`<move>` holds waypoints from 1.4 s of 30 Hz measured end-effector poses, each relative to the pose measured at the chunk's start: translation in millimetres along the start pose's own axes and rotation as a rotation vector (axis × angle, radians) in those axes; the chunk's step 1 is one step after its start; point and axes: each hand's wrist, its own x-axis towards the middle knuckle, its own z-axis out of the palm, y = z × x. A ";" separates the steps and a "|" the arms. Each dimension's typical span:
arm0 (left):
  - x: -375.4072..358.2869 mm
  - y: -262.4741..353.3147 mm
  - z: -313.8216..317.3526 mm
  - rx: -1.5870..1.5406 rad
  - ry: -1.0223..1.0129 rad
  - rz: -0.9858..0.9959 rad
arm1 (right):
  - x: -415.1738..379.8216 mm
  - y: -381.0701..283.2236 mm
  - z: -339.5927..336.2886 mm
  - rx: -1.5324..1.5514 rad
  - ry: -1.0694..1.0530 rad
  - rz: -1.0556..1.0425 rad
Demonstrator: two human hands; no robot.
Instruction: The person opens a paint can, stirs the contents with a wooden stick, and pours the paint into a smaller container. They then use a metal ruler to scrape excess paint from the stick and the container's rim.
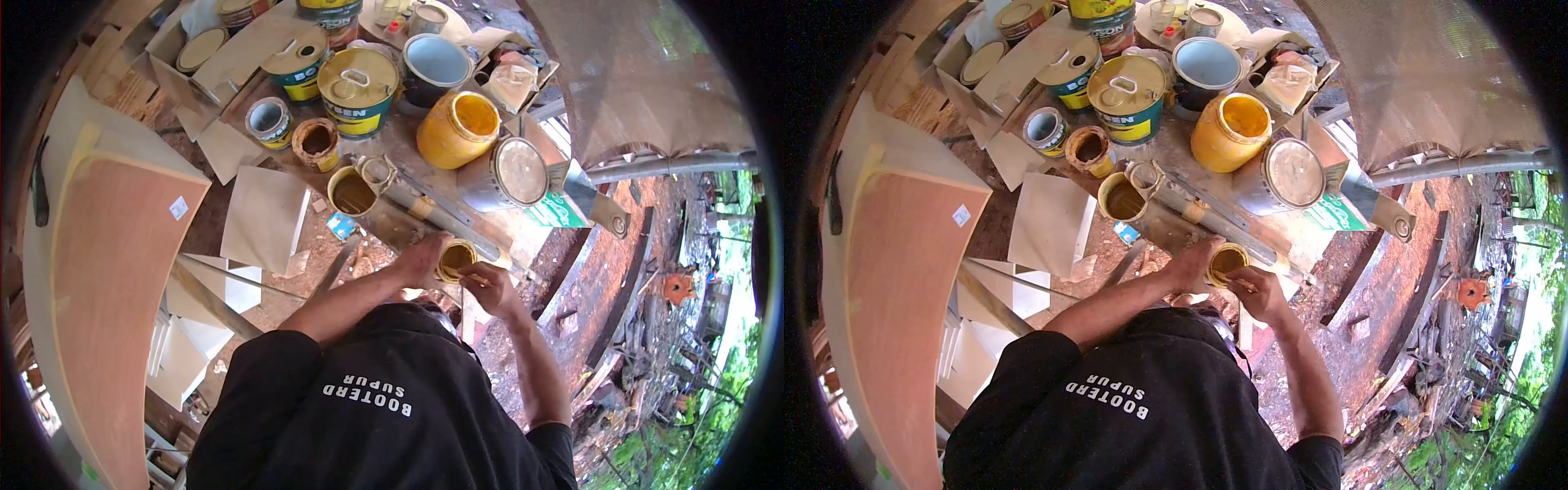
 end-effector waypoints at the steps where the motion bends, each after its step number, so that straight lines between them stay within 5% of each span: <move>1: -0.8 -2.2 3.5 0.007 0.017 0.000 | -2.4 -0.5 -8.0 0.021 -0.014 0.033; 6: -1.7 0.4 4.4 0.047 0.047 0.013 | -0.3 -13.2 -17.6 -0.168 0.131 0.052; 11: -2.8 -6.1 8.9 0.059 0.005 -0.030 | 7.6 15.4 28.7 -0.274 0.268 -0.202; 14: -5.2 -18.5 17.7 0.066 0.053 0.046 | 14.3 4.0 27.1 -0.152 0.304 -0.062; 17: 13.1 21.1 -22.3 -0.048 -0.189 -0.148 | 18.7 -1.9 17.8 -0.063 0.231 -0.012; 28: -1.0 -1.7 3.4 0.010 0.063 0.092 | 16.9 -0.5 -20.7 0.001 -0.160 -0.046; 32: 5.6 10.8 -10.2 -0.048 -0.066 -0.009 | 19.1 4.7 -35.7 -0.174 -0.125 -0.161; 42: -2.8 3.2 3.4 0.033 0.079 0.074 | 16.6 13.5 -15.3 -0.310 0.039 -0.202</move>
